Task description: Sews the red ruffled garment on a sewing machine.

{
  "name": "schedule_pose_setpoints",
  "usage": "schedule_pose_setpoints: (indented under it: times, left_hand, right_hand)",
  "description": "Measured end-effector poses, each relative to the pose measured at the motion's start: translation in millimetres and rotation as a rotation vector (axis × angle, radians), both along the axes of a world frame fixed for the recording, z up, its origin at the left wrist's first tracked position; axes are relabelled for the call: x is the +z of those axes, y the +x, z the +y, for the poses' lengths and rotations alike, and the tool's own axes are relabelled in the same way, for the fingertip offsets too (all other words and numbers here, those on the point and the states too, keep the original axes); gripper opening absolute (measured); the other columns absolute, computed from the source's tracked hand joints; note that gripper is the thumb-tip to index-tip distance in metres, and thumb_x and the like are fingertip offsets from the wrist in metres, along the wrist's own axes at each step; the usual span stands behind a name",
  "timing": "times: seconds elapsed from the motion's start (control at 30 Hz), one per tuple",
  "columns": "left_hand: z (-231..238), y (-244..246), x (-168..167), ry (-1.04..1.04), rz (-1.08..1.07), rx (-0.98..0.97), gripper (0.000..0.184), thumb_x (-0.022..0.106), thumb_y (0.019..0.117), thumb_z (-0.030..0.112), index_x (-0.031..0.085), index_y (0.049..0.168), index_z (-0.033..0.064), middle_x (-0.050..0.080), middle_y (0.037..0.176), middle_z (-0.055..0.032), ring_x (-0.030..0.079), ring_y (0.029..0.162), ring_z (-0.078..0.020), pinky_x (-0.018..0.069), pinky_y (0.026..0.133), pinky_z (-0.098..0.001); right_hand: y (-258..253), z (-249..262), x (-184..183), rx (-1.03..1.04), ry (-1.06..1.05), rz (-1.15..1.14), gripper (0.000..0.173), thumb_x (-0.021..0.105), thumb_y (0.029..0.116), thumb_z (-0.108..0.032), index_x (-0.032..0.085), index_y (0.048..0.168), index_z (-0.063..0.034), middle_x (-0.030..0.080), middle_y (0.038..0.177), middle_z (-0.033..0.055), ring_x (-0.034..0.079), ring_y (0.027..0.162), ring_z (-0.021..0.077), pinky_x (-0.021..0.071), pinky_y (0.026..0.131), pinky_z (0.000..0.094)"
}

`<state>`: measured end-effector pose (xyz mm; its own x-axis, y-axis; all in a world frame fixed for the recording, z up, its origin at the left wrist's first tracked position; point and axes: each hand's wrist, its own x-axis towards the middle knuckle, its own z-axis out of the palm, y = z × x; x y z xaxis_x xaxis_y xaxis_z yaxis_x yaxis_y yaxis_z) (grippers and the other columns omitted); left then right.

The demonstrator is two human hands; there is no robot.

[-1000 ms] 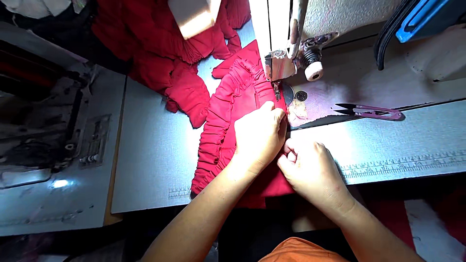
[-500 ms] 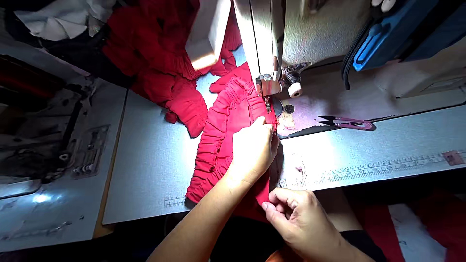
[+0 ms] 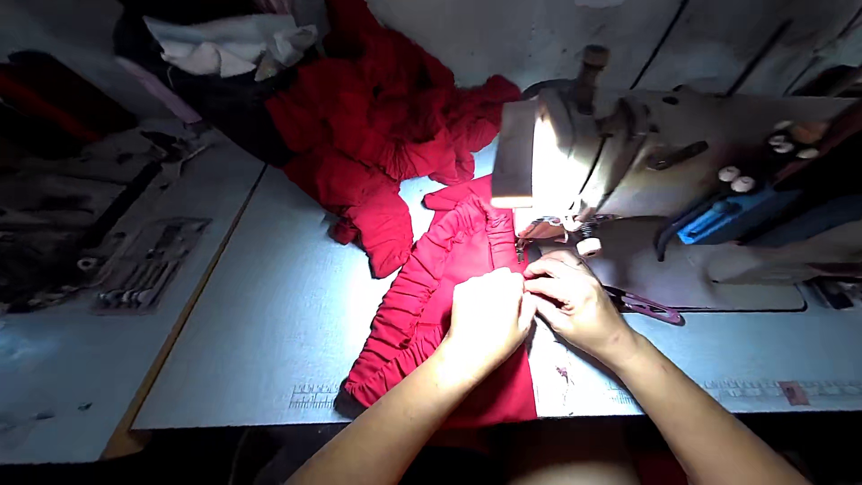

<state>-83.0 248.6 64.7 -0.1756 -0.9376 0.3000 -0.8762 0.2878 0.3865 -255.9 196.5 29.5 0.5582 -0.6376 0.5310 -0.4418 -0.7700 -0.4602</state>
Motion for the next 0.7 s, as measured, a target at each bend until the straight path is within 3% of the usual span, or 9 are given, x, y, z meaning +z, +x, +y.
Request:
schedule_pose_setpoints:
  times: [0.13,0.27,0.4,0.57,0.7]
  left_hand:
    - [3,-1,-3,-0.077,-0.025,-0.010,0.023,0.065,0.0893,0.024,0.066,0.072,0.0092,0.057,0.064,-0.0036,0.063,0.060,-0.0212,0.0439,0.049,-0.0383]
    - [5,5,6,0.052,0.039,-0.007,0.024,0.062,0.0882,0.028,0.065,0.071,0.0117,0.057,0.063,-0.0020,0.062,0.061,-0.0204,0.0434,0.050,-0.0399]
    - [6,10,19,0.174,0.091,-0.011,0.025,0.058,0.0853,0.031,0.065,0.069,0.0136,0.057,0.061,-0.0002,0.062,0.060,-0.0188,0.0417,0.049,-0.0400]
    - [1,18,19,0.230,0.114,-0.058,0.028,0.055,0.0884,0.030,0.062,0.065,0.0159,0.053,0.060,0.0028,0.058,0.059,-0.0142,0.0401,0.049,-0.0369]
    - [0,20,26,0.308,0.084,-0.103,0.025,0.054,0.0909,0.029,0.066,0.072,0.0179,0.056,0.066,0.0043,0.060,0.068,-0.0125,0.0435,0.056,-0.0358]
  right_hand:
    - [-1,7,-6,0.007,0.043,-0.085,0.016,0.065,0.0925,-0.010,0.081,0.095,-0.0061,0.076,0.109,0.0068,0.062,0.125,0.0219,0.0459,0.110,0.0347]
    - [-2,14,-3,0.066,0.060,-0.090,0.016,0.064,0.0944,-0.007,0.079,0.097,-0.0029,0.077,0.107,0.0090,0.069,0.117,0.0178,0.0449,0.116,0.0387]
    - [-2,23,-4,0.051,0.026,-0.065,0.018,0.063,0.0952,-0.009,0.080,0.098,-0.0048,0.077,0.108,0.0098,0.068,0.117,0.0182,0.0464,0.113,0.0356]
    - [-3,32,-6,0.047,0.017,-0.030,0.018,0.062,0.0968,-0.008,0.080,0.100,-0.0061,0.077,0.109,0.0086,0.069,0.117,0.0176,0.0472,0.113,0.0373]
    - [-3,35,-9,0.011,-0.021,-0.025,0.018,0.063,0.0970,-0.008,0.080,0.100,-0.0065,0.078,0.109,0.0086,0.070,0.117,0.0184,0.0481,0.113,0.0374]
